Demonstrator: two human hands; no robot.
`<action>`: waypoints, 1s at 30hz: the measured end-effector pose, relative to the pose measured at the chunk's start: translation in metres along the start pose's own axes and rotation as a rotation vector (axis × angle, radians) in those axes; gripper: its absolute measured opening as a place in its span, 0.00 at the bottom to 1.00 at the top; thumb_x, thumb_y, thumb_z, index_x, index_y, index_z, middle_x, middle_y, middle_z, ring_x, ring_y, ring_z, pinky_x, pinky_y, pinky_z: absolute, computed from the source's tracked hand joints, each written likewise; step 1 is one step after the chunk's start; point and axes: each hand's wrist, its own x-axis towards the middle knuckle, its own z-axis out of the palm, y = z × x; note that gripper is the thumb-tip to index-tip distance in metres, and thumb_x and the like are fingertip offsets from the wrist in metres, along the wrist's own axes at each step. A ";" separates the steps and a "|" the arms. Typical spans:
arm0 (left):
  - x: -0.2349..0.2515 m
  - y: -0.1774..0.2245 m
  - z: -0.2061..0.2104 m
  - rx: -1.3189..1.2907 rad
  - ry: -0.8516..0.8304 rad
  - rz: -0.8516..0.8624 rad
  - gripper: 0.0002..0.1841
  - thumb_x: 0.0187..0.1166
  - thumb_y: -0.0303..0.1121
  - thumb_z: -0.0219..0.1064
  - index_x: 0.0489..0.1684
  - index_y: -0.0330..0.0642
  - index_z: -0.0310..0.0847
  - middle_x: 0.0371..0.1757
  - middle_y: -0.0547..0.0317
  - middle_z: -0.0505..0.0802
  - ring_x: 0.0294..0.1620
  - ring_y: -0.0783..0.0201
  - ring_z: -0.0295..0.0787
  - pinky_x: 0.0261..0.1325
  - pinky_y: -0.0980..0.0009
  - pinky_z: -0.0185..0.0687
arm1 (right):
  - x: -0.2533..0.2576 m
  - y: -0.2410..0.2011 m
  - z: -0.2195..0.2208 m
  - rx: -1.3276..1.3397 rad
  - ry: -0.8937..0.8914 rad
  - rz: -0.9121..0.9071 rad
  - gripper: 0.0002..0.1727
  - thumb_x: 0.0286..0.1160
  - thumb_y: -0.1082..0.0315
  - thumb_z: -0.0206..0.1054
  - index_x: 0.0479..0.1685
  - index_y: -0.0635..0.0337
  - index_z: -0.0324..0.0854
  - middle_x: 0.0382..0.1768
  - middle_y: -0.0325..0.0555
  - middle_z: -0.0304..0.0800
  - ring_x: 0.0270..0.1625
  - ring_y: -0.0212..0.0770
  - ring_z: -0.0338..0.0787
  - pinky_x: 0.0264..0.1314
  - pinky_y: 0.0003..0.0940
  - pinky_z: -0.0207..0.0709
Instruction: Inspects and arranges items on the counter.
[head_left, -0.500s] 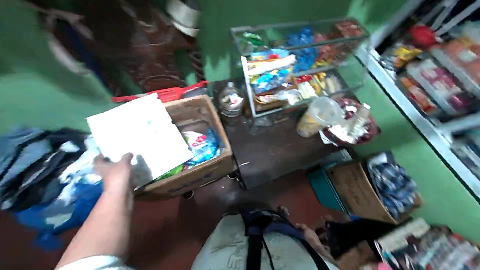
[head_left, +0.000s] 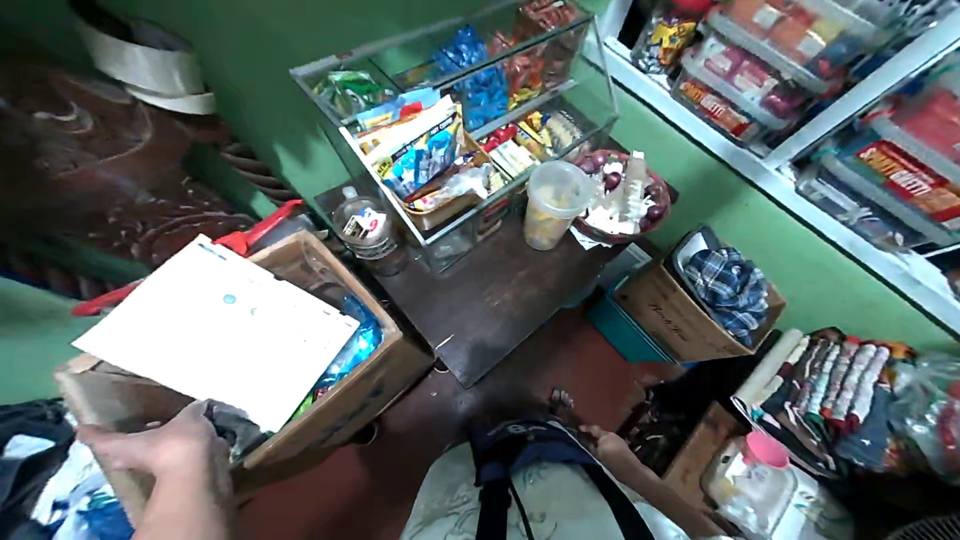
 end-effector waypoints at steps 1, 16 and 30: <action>-0.004 0.005 0.002 -0.049 -0.047 -0.010 0.59 0.60 0.21 0.80 0.93 0.31 0.35 0.88 0.33 0.63 0.87 0.52 0.66 0.85 0.65 0.67 | -0.002 0.002 -0.002 0.002 0.003 -0.008 0.26 0.87 0.56 0.60 0.84 0.45 0.73 0.77 0.54 0.82 0.80 0.56 0.79 0.83 0.60 0.68; -0.127 0.135 0.048 -0.637 -0.435 -0.038 0.33 0.79 0.21 0.63 0.85 0.45 0.52 0.64 0.52 0.85 0.58 0.61 0.90 0.58 0.58 0.91 | 0.025 0.014 -0.088 0.202 0.107 -0.155 0.25 0.88 0.60 0.61 0.83 0.50 0.74 0.72 0.54 0.85 0.73 0.53 0.86 0.78 0.55 0.75; -0.359 0.270 0.112 -0.993 -1.687 -0.137 0.18 0.70 0.23 0.73 0.60 0.41 0.88 0.54 0.49 0.96 0.55 0.59 0.96 0.63 0.60 0.91 | -0.005 -0.080 -0.269 1.024 -0.541 -0.797 0.43 0.89 0.34 0.26 0.91 0.53 0.57 0.77 0.52 0.81 0.71 0.53 0.87 0.66 0.52 0.85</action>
